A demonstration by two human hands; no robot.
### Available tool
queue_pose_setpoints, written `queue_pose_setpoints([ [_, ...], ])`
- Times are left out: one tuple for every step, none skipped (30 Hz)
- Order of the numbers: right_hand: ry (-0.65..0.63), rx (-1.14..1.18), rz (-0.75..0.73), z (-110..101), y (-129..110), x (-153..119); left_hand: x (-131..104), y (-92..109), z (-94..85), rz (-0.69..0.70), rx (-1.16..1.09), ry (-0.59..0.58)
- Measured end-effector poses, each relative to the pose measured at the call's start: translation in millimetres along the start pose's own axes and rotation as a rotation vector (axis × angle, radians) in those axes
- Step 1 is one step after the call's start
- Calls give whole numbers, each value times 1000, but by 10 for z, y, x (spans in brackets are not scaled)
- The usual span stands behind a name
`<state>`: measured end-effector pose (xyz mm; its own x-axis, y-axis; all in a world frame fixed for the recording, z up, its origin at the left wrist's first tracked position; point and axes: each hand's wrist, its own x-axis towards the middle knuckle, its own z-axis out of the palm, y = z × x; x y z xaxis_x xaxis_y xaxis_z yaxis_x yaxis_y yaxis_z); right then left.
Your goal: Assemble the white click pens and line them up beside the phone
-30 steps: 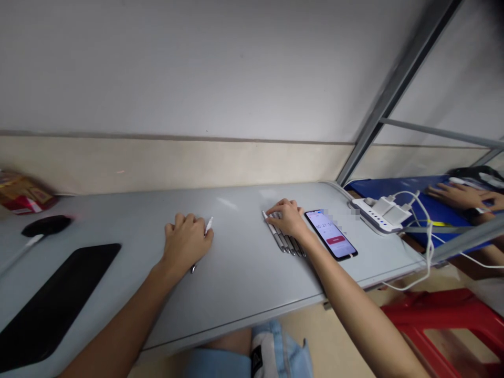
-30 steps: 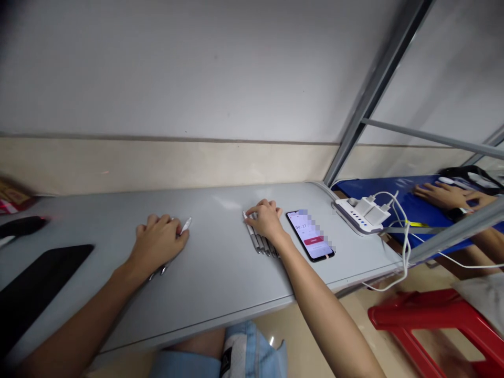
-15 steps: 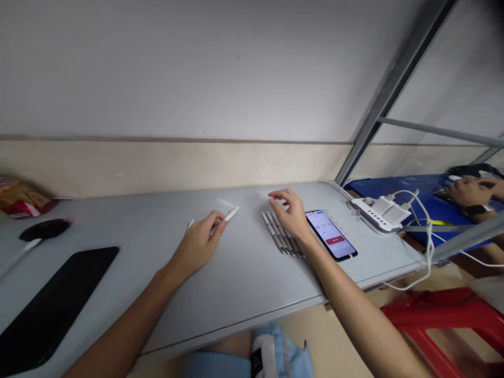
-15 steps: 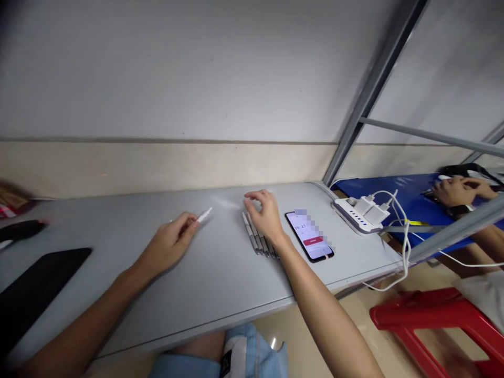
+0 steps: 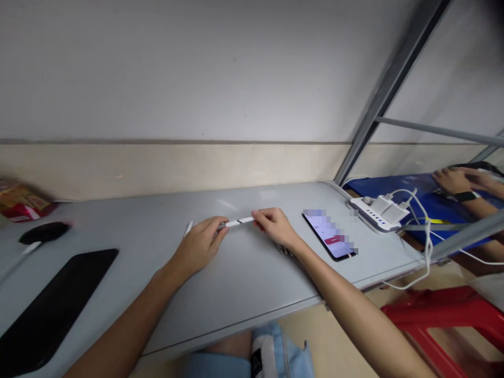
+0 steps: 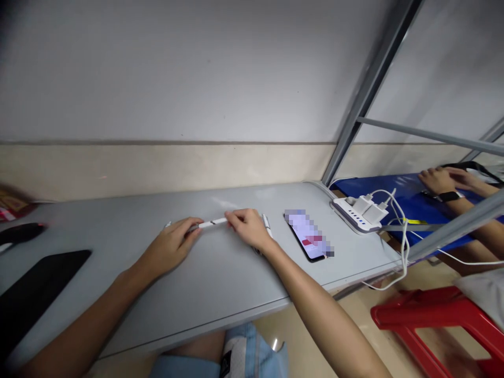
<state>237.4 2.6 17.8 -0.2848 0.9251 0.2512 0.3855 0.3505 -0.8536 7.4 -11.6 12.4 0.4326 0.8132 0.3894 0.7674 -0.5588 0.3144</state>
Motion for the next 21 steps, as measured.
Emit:
queue_pose_setpoints([
  [-16, 59, 29, -17, -2, 3, 1, -14, 5, 15, 16, 9],
  [-47, 111, 49, -28, -5, 6, 2, -27, 13, 34, 33, 18],
  [-83, 152, 60, -33, -10, 7, 2, -36, 21, 54, 54, 25],
  [-116, 183, 68, -33, -14, 6, 2, -42, 29, 73, 80, 28],
  [-142, 205, 77, -29, -16, 5, 2, -45, 34, 88, 107, 30],
  [-158, 221, 91, -22, -17, 2, 2, -44, 37, 99, 132, 28],
  [-164, 229, 108, -13, -15, -1, 1, -39, 36, 106, 156, 24],
  [-167, 233, 126, -5, -12, -4, 0, -33, 32, 106, 178, 19],
  [-174, 235, 141, 2, -10, -7, -1, -27, 25, 104, 198, 16],
  [-187, 234, 148, 7, -9, -11, -2, -21, 17, 100, 214, 13],
  [-201, 223, 139, 10, -12, -15, -4, -17, 9, 93, 224, 13],
  [-205, 196, 108, 12, -17, -19, -5, -17, 1, 80, 222, 17],
  [-196, 150, 56, 15, -25, -23, -6, -22, -4, 61, 204, 21],
  [-171, 89, -10, 17, -35, -26, -6, -30, -8, 42, 166, 18],
  [-131, 19, -83, 20, -43, -28, -6, -41, -9, 23, 114, 9],
  [-84, -44, -152, 23, -48, -29, -5, -54, -9, 3, 59, -3],
  [-40, -86, -210, 26, -48, -28, -3, -67, -7, -14, 14, -14],
  [-6, -100, -252, 27, -41, -24, 0, -77, -4, -27, -14, -20],
  [18, -88, -276, 27, -28, -19, 4, -85, 0, -35, -23, -17],
  [33, -60, -279, 24, -9, -14, 8, -87, 4, -41, -14, -8],
  [39, -30, -258, 19, 13, -8, 12, -86, 9, -42, 2, 1],
])
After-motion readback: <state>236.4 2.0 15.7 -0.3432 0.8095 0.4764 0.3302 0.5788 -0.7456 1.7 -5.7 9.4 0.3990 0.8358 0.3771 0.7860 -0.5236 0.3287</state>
